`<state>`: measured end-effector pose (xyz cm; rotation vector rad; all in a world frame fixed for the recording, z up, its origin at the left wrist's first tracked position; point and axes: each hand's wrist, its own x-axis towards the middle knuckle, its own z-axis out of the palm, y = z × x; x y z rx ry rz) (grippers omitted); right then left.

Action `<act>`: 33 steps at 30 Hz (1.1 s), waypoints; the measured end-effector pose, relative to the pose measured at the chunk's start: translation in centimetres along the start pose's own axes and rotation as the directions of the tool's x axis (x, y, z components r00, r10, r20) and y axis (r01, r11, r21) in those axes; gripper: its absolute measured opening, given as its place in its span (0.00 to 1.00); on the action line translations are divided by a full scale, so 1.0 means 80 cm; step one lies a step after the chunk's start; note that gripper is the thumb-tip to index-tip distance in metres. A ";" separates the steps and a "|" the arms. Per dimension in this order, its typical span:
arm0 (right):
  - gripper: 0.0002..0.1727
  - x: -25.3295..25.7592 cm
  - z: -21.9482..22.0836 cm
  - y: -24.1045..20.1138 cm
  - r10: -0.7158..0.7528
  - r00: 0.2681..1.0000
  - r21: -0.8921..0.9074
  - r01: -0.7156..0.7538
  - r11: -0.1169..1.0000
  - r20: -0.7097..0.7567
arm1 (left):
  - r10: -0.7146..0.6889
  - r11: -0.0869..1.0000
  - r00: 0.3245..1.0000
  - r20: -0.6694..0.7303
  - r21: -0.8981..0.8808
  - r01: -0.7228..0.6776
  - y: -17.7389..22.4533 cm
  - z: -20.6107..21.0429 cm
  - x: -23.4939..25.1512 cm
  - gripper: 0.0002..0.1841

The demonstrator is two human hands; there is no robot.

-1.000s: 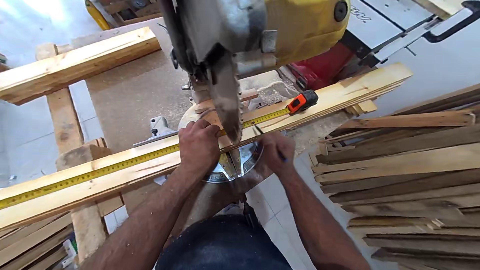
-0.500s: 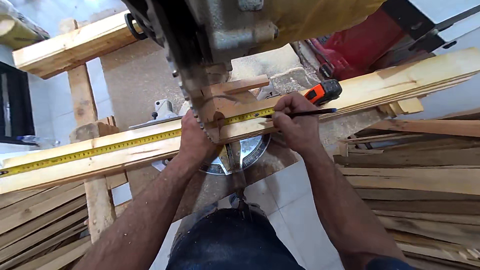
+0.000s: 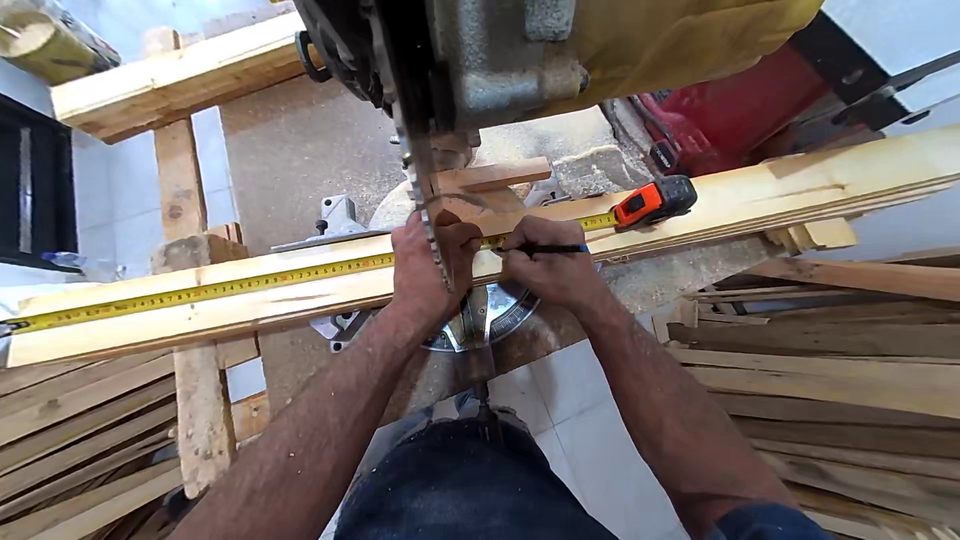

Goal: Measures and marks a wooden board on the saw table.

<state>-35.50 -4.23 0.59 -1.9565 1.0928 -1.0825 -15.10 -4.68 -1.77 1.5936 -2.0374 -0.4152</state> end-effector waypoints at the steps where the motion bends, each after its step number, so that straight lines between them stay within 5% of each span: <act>1: 0.05 0.000 0.000 0.000 -0.005 1.000 0.002 0.005 1.000 0.004 | 0.000 1.000 1.000 0.001 0.001 0.000 0.001 0.000 0.000 0.07; 33: 0.06 0.002 -0.004 0.003 -0.016 1.000 -0.042 0.016 0.999 -0.007 | 0.013 0.999 1.000 -0.014 -0.030 -0.013 -0.016 0.013 -0.001 0.07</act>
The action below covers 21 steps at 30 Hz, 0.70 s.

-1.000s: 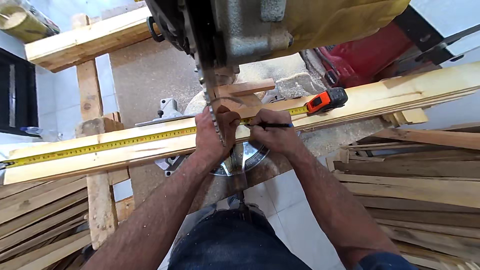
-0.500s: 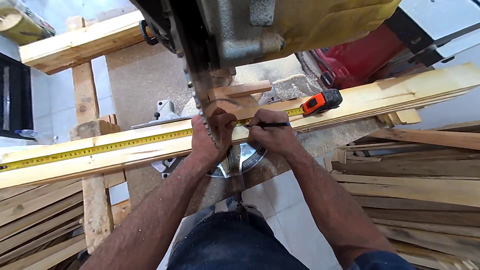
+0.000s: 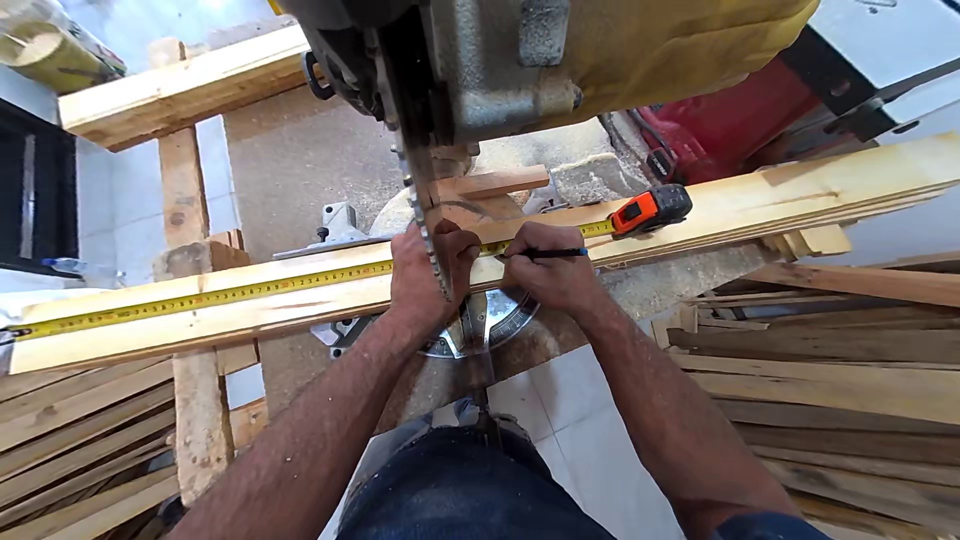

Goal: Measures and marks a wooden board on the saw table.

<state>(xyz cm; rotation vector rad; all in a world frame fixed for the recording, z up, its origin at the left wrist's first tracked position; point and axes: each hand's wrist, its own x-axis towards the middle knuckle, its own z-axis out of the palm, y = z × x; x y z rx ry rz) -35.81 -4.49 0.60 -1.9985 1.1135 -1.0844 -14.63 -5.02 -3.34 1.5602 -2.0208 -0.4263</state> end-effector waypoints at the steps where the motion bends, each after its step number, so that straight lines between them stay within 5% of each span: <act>1: 0.06 0.000 0.000 0.000 0.007 1.000 0.000 -0.007 1.000 0.000 | 0.004 1.000 1.000 -0.005 0.002 -0.004 0.000 0.000 0.000 0.07; 21: 0.07 -0.001 0.002 -0.002 0.016 1.000 0.012 -0.016 1.000 -0.018 | 0.031 1.000 0.999 -0.039 -0.005 -0.031 -0.004 0.003 -0.001 0.08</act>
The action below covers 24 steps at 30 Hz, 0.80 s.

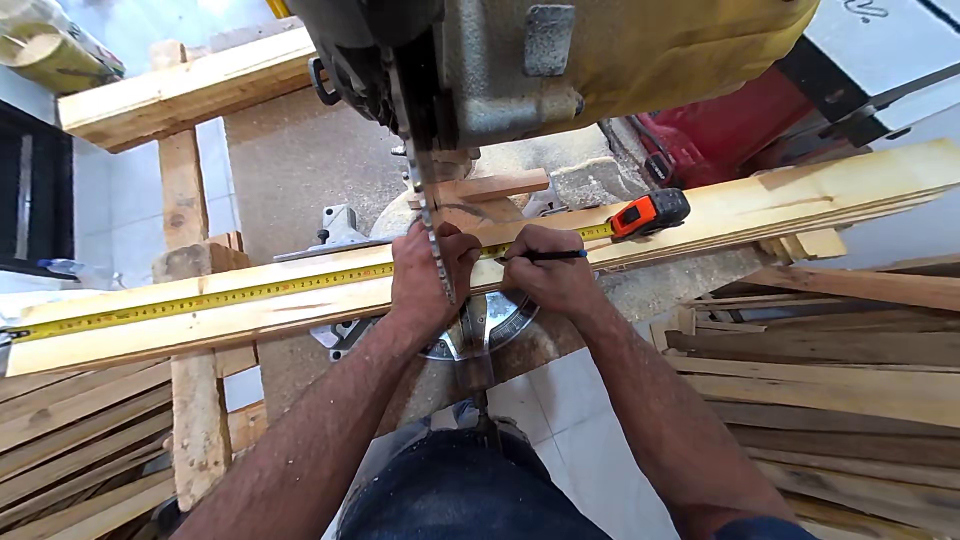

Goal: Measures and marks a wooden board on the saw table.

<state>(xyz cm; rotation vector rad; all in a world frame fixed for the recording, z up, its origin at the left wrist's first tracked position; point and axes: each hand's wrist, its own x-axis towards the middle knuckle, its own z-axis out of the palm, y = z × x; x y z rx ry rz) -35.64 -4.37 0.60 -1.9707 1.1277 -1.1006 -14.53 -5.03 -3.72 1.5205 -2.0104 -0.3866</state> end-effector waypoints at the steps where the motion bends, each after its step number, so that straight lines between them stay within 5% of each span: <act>1: 0.07 0.000 0.000 0.000 0.001 1.000 -0.004 -0.001 1.000 -0.001 | -0.001 1.000 1.000 0.002 -0.001 0.001 -0.001 0.000 0.000 0.08; 13: 0.09 0.004 -0.004 -0.003 0.063 0.997 0.040 -0.064 0.997 0.038 | 0.000 1.000 1.000 0.017 0.023 0.000 0.005 -0.006 0.001 0.08; 16: 0.07 -0.012 -0.020 -0.011 -0.039 0.989 0.090 0.052 0.995 -0.142 | -0.008 1.000 1.000 0.028 0.028 0.008 0.006 -0.007 0.000 0.08; 18: 0.12 -0.025 -0.051 -0.022 -0.169 0.924 -0.138 0.128 0.982 -0.343 | 0.010 1.000 1.000 -0.002 0.030 -0.010 0.004 -0.005 0.000 0.08; 21: 0.19 -0.035 -0.100 -0.022 -0.173 0.832 -0.542 -0.172 0.823 -0.526 | 0.001 0.999 1.000 0.016 0.042 -0.002 0.011 -0.012 0.000 0.08; 24: 0.42 -0.030 -0.116 0.007 0.146 0.852 -0.570 -0.454 0.685 -0.503 | -0.008 0.998 0.999 0.048 0.061 0.005 0.019 -0.019 -0.001 0.08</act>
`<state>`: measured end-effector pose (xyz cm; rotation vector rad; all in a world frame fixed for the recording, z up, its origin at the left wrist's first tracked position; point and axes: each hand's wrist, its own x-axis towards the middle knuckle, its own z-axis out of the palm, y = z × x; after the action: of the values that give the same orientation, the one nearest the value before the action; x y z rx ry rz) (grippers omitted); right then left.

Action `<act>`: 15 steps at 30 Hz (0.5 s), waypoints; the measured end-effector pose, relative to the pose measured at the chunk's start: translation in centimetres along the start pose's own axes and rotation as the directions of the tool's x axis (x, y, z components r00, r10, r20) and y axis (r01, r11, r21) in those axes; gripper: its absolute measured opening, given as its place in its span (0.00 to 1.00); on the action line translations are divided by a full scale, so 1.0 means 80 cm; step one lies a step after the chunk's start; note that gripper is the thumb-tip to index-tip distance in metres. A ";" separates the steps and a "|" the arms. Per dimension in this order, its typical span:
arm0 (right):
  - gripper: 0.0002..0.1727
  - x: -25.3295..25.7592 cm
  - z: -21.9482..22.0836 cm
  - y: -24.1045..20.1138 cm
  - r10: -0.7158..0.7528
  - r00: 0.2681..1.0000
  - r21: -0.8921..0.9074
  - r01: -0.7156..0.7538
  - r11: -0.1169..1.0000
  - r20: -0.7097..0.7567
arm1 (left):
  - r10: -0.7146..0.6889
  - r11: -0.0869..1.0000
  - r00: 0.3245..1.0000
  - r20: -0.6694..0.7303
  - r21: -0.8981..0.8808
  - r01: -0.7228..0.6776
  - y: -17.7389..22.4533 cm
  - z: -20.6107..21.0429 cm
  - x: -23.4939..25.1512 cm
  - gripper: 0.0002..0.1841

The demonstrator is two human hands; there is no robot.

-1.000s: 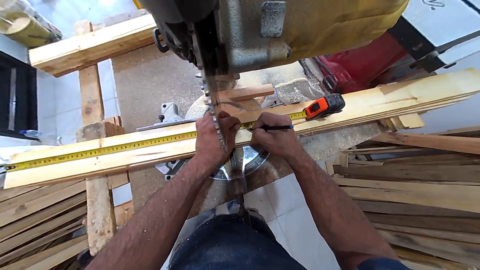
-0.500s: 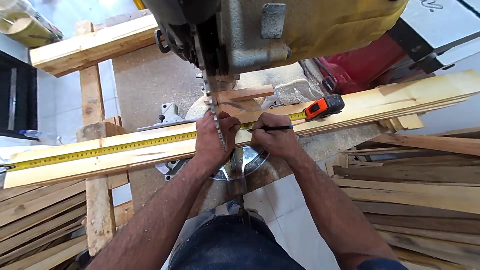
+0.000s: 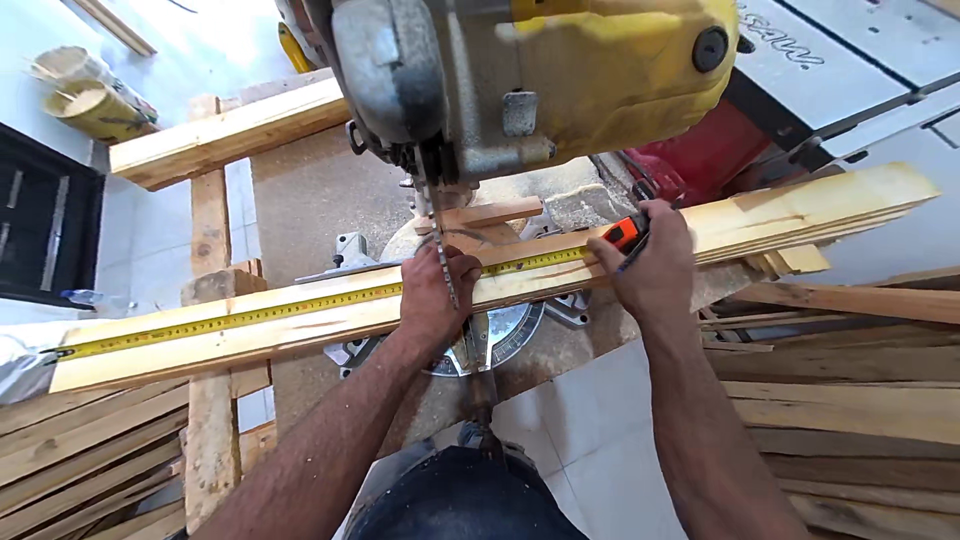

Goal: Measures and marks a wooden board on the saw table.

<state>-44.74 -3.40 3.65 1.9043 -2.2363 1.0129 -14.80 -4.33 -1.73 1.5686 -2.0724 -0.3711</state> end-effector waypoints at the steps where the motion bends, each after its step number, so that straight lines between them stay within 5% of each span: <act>1: 0.43 0.002 0.010 0.007 0.002 1.000 0.003 -0.002 1.000 0.012 | 0.003 1.000 1.000 -0.006 0.000 -0.003 0.002 -0.002 0.000 0.07; 6: 0.35 0.012 0.019 0.009 0.005 0.999 -0.024 -0.004 1.000 0.042 | -0.014 0.998 0.997 0.075 -0.064 0.019 0.010 -0.021 0.002 0.09; 10: 0.38 -0.001 -0.008 0.014 -0.020 1.000 -0.024 0.021 0.999 0.024 | 0.056 0.986 0.988 0.145 0.145 -0.077 -0.027 -0.126 -0.037 0.15; 13: 0.40 -0.046 -0.054 -0.002 -0.087 0.995 0.020 0.086 0.996 0.041 | -0.113 0.945 0.989 0.091 0.317 0.079 -0.102 -0.215 -0.119 0.28; 15: 0.41 -0.094 -0.067 -0.037 -0.158 0.978 0.092 0.147 0.985 0.137 | -0.195 0.938 0.977 0.091 0.308 0.158 -0.110 -0.234 -0.166 0.31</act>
<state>-42.21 5.65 5.98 2.2116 -2.1077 0.9887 5.26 7.30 6.39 1.9642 -2.1629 -0.2253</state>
